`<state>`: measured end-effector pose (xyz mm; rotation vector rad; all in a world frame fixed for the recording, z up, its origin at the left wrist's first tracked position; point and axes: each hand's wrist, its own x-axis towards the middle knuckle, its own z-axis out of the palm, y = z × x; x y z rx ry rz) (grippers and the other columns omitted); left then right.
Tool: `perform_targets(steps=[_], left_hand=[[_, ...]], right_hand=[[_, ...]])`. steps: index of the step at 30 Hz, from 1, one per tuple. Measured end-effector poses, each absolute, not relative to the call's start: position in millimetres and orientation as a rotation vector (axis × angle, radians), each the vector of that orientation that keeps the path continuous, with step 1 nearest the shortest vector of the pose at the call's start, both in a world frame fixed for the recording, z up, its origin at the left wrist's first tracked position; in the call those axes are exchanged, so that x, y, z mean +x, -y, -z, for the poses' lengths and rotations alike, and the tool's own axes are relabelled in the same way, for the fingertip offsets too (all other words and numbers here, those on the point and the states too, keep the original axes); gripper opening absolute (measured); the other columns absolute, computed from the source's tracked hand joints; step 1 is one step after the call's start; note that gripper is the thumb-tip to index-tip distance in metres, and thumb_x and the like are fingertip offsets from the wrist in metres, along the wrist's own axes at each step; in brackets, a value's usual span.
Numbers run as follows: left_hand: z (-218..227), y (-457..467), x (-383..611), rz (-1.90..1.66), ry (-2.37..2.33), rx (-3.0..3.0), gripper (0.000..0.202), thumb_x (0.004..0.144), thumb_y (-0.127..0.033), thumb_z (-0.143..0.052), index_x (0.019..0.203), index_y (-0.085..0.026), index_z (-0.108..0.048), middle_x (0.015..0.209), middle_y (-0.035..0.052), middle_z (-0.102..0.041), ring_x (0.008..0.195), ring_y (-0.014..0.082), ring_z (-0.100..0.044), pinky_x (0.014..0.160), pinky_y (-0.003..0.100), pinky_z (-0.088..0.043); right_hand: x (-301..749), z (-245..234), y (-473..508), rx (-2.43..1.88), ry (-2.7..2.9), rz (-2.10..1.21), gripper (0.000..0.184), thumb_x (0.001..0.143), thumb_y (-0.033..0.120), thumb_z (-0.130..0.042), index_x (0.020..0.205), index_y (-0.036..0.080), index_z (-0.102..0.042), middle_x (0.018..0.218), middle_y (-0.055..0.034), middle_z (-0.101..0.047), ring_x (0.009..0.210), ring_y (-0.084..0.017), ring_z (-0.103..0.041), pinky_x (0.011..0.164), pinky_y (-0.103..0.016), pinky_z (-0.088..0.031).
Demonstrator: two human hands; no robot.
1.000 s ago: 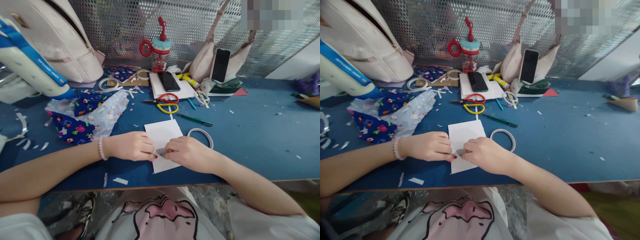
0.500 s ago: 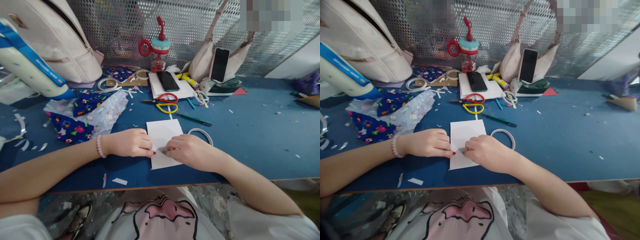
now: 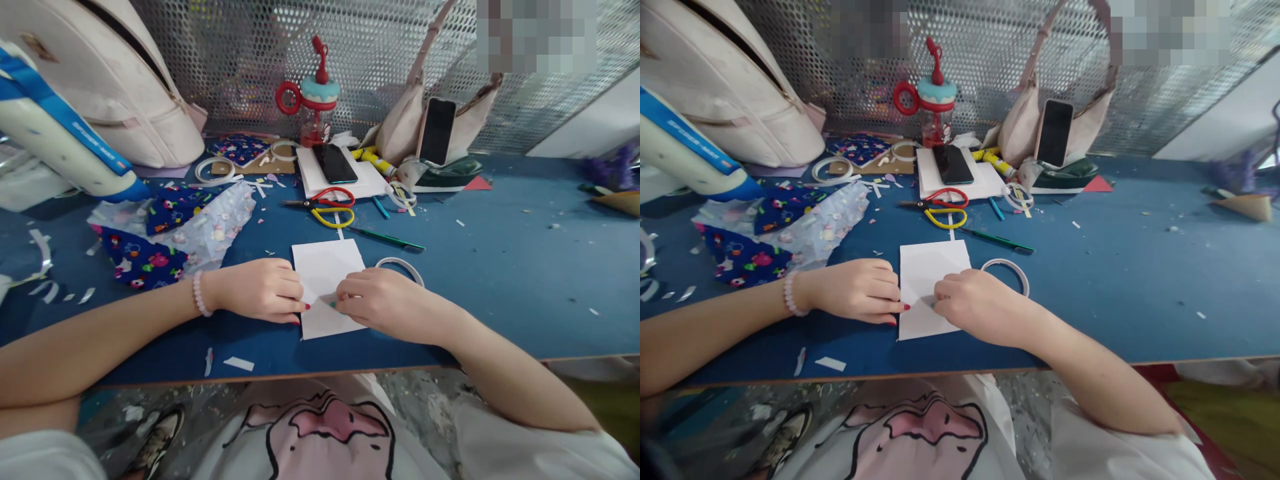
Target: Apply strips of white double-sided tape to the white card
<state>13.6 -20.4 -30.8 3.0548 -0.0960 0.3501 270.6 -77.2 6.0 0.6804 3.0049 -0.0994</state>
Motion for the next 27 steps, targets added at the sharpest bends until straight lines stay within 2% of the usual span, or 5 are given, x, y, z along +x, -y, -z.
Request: perform_targets(steps=[8, 14, 23, 25, 27], left_hand=[[30.6, 19.6, 14.3, -0.433, 0.158, 3.086, 0.024, 0.1, -0.026, -0.048, 0.097, -0.018, -0.071, 0.082, 0.006, -0.072, 0.075, 0.0158, -0.064, 0.07, 0.032, -0.043], [30.1, 20.5, 14.1, -0.409, 0.134, 3.077, 0.025, 0.099, -0.024, -0.047, 0.095, -0.019, -0.071, 0.084, 0.0063, -0.072, 0.075, 0.0157, -0.064, 0.07, 0.032, -0.044], [29.6, 23.6, 13.8, -0.424, 0.17, 3.066, 0.021, 0.097, -0.023, -0.051, 0.092, -0.019, -0.07, 0.076, 0.0055, -0.071, 0.07, 0.0153, -0.064, 0.068, 0.031, -0.044], [29.8, 23.5, 14.8, -0.469, 0.142, 3.025, 0.018, 0.097, -0.025, -0.054, 0.094, -0.018, -0.07, 0.085, 0.0071, -0.073, 0.08, 0.017, -0.067, 0.076, 0.031, -0.047], [30.6, 22.5, 15.9, -0.464, 0.085, 2.98, 0.018, 0.097, -0.029, -0.057, 0.105, -0.018, -0.069, 0.107, 0.0106, -0.073, 0.101, 0.0213, -0.067, 0.091, 0.035, -0.048]], right_hand=[[274.7, -9.7, 76.3, 0.703, -2.969, 0.103, 0.029, 0.098, 0.014, -0.044, 0.078, 0.016, -0.064, 0.081, -0.0055, -0.063, 0.074, -0.016, -0.055, 0.064, -0.031, -0.032], [275.8, -13.4, 73.9, 0.887, -2.857, 0.195, 0.014, 0.094, 0.015, -0.051, 0.09, 0.016, -0.064, 0.078, -0.004, -0.064, 0.071, -0.016, -0.057, 0.061, -0.029, -0.029], [274.9, -10.3, 72.8, 1.071, -2.752, 0.368, 0.009, 0.093, 0.015, -0.053, 0.09, 0.014, -0.061, 0.089, -0.0079, -0.066, 0.085, -0.021, -0.061, 0.073, -0.031, -0.04], [273.6, -4.7, 70.6, 1.094, -2.769, 0.397, 0.012, 0.094, 0.016, -0.05, 0.088, 0.015, -0.06, 0.089, -0.008, -0.065, 0.084, -0.021, -0.061, 0.074, -0.031, -0.041], [271.7, -0.3, 67.4, 1.12, -2.797, 0.433, 0.014, 0.096, 0.016, -0.049, 0.088, 0.015, -0.06, 0.089, -0.0079, -0.065, 0.084, -0.02, -0.061, 0.074, -0.031, -0.041]])
